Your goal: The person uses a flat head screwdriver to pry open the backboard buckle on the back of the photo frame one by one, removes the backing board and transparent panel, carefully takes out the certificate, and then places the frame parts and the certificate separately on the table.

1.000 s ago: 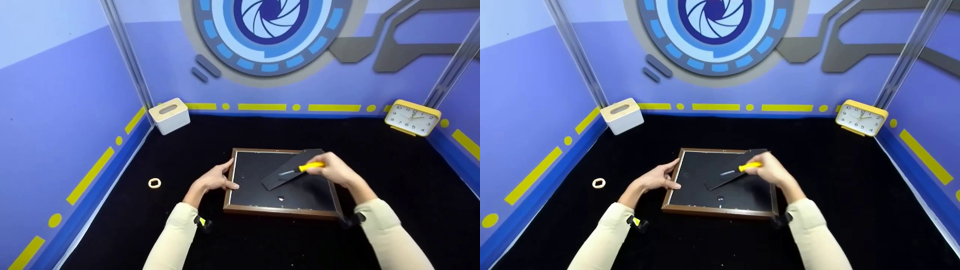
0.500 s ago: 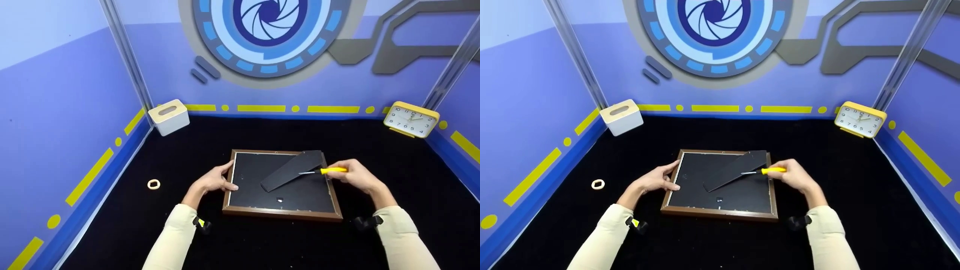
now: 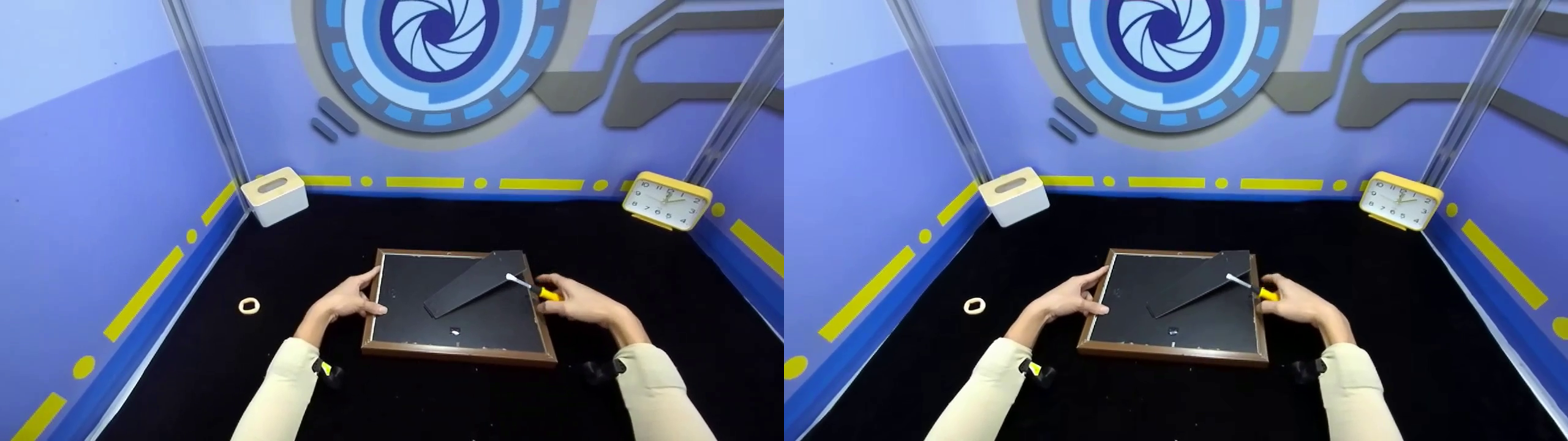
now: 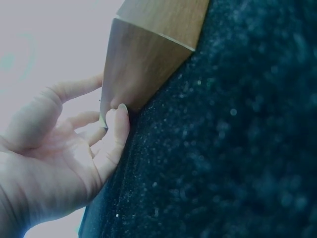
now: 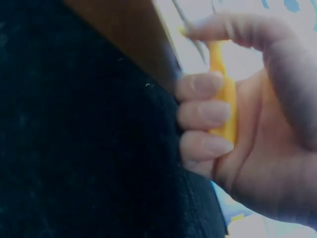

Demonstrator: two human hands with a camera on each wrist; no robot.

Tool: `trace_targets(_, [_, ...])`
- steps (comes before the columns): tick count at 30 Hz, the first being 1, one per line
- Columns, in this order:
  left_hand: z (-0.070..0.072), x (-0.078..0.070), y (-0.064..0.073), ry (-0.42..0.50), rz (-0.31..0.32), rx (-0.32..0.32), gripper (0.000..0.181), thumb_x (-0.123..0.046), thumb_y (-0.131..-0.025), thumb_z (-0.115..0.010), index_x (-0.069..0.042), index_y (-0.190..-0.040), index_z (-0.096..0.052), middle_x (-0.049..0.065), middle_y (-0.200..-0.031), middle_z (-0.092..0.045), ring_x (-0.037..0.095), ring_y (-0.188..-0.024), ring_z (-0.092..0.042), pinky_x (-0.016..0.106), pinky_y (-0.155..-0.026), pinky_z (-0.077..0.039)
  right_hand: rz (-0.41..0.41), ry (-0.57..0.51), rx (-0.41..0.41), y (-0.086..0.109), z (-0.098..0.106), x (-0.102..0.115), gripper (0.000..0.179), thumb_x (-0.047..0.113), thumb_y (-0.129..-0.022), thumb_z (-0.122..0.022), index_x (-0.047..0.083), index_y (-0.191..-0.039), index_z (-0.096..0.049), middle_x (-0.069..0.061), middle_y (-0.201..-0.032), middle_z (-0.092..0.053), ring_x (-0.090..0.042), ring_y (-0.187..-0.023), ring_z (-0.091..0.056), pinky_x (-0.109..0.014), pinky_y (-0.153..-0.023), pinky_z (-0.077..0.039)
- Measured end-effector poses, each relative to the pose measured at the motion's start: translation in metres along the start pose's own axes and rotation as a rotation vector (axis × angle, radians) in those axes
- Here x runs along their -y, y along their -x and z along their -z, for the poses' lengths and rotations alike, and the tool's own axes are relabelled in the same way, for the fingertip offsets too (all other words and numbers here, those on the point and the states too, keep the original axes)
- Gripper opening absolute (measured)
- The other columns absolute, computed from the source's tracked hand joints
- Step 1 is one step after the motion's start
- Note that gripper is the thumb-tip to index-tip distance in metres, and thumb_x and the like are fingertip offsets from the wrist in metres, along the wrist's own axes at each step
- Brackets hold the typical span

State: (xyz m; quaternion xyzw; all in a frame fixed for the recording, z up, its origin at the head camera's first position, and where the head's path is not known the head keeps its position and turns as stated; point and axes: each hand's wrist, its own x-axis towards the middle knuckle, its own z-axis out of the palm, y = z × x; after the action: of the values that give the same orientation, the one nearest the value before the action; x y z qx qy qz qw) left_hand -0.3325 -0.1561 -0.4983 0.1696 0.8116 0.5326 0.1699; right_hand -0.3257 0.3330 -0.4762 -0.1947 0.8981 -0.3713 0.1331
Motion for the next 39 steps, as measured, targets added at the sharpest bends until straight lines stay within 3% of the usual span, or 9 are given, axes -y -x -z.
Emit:
trace_targets(5, [0.000,0.003,-0.001,0.021,-0.010,0.006,0.101,-0.006,-0.081,-0.083,-0.006,-0.160,-0.020,0.027,-0.152,-0.038,0.011,-0.060,-0.061,0.026,-0.061,-0.053,0.005,0.028,0.108,-0.003,-0.005,0.000,0.108,0.036,-0.084,-0.081,-0.016,-0.152,-0.016,-0.011,-0.103,-0.067,-0.021,-0.089,-0.063,-0.030,-0.076,-0.051])
trace_targets(8, [-0.001,0.003,-0.001,0.017,-0.019,0.003,0.099,-0.005,-0.082,-0.082,-0.005,-0.159,-0.020,0.027,-0.152,-0.038,0.010,-0.058,-0.060,0.026,-0.060,-0.052,0.029,0.045,0.119,-0.004,-0.007,0.001,0.110,0.035,-0.083,-0.082,-0.017,-0.151,-0.014,-0.013,-0.111,-0.067,-0.022,-0.097,-0.062,-0.030,-0.083,-0.049])
trace_targets(18, [-0.005,-0.004,-0.003,-0.013,-0.016,-0.026,0.096,-0.004,-0.083,-0.081,-0.004,-0.159,-0.024,0.028,-0.149,-0.041,0.010,-0.054,-0.056,0.024,-0.057,-0.051,0.032,0.036,0.146,-0.005,-0.004,0.002,0.108,0.032,-0.085,-0.081,-0.019,-0.150,-0.011,-0.010,-0.098,-0.065,-0.023,-0.087,-0.060,-0.027,-0.072,-0.048])
trace_targets(22, [-0.007,-0.003,-0.003,-0.049,-0.030,-0.039,0.090,-0.002,-0.085,-0.079,-0.004,-0.158,-0.027,0.021,-0.100,-0.067,0.010,-0.052,-0.053,0.024,-0.055,-0.048,0.061,0.015,0.166,-0.006,-0.006,0.005,0.100,0.028,-0.084,-0.082,-0.017,-0.149,-0.022,-0.006,-0.089,-0.064,-0.020,-0.080,-0.060,-0.025,-0.067,-0.048])
trace_targets(25, [-0.008,-0.002,-0.004,-0.068,-0.038,-0.045,0.084,0.000,-0.087,-0.075,-0.004,-0.157,-0.029,0.006,-0.063,-0.056,0.009,-0.050,-0.049,0.023,-0.052,-0.045,0.079,0.010,0.183,-0.006,-0.006,0.009,0.088,0.027,-0.083,-0.083,-0.016,-0.142,-0.034,-0.002,-0.082,-0.059,-0.017,-0.073,-0.058,-0.025,-0.062,-0.046])
trace_targets(29, [-0.006,-0.010,-0.004,-0.099,-0.051,-0.078,0.082,-0.005,-0.090,-0.073,0.000,-0.157,-0.026,0.008,-0.069,-0.064,0.015,-0.058,-0.056,0.029,-0.058,-0.050,0.066,0.091,0.115,0.000,0.005,0.011,0.090,0.034,-0.082,-0.082,-0.018,-0.141,-0.038,-0.003,-0.084,-0.059,-0.011,-0.074,-0.054,-0.024,-0.067,-0.045])
trace_targets(31, [-0.002,-0.018,0.001,-0.215,-0.047,-0.108,0.084,-0.016,-0.090,-0.075,0.002,-0.156,-0.026,0.016,-0.090,-0.071,0.019,-0.073,-0.064,0.036,-0.072,-0.054,0.033,0.073,0.029,0.003,0.012,0.007,0.090,0.036,-0.084,-0.081,-0.015,-0.145,-0.038,-0.002,-0.077,-0.055,-0.009,-0.065,-0.050,-0.024,-0.062,-0.046])
trace_targets(35, [0.006,-0.044,0.024,-0.471,0.110,-0.048,0.109,-0.043,-0.083,-0.081,0.002,-0.158,-0.017,0.017,-0.101,-0.070,0.026,-0.080,-0.068,0.043,-0.079,-0.056,-0.013,-0.065,-0.175,-0.007,0.018,-0.003,0.071,0.041,-0.092,-0.072,-0.004,-0.143,-0.049,0.003,-0.062,-0.047,-0.005,-0.050,-0.042,-0.023,-0.045,-0.041])
trace_targets(39, [0.001,-0.065,0.040,-0.610,0.285,0.116,0.129,-0.052,-0.070,-0.088,0.004,-0.158,-0.013,0.010,-0.072,-0.070,0.027,-0.060,-0.068,0.042,-0.059,-0.058,-0.042,-0.113,-0.242,-0.037,0.012,-0.006,0.076,0.051,-0.096,-0.062,-0.004,-0.146,-0.045,0.006,-0.056,-0.039,-0.007,-0.043,-0.037,-0.024,-0.040,-0.034])
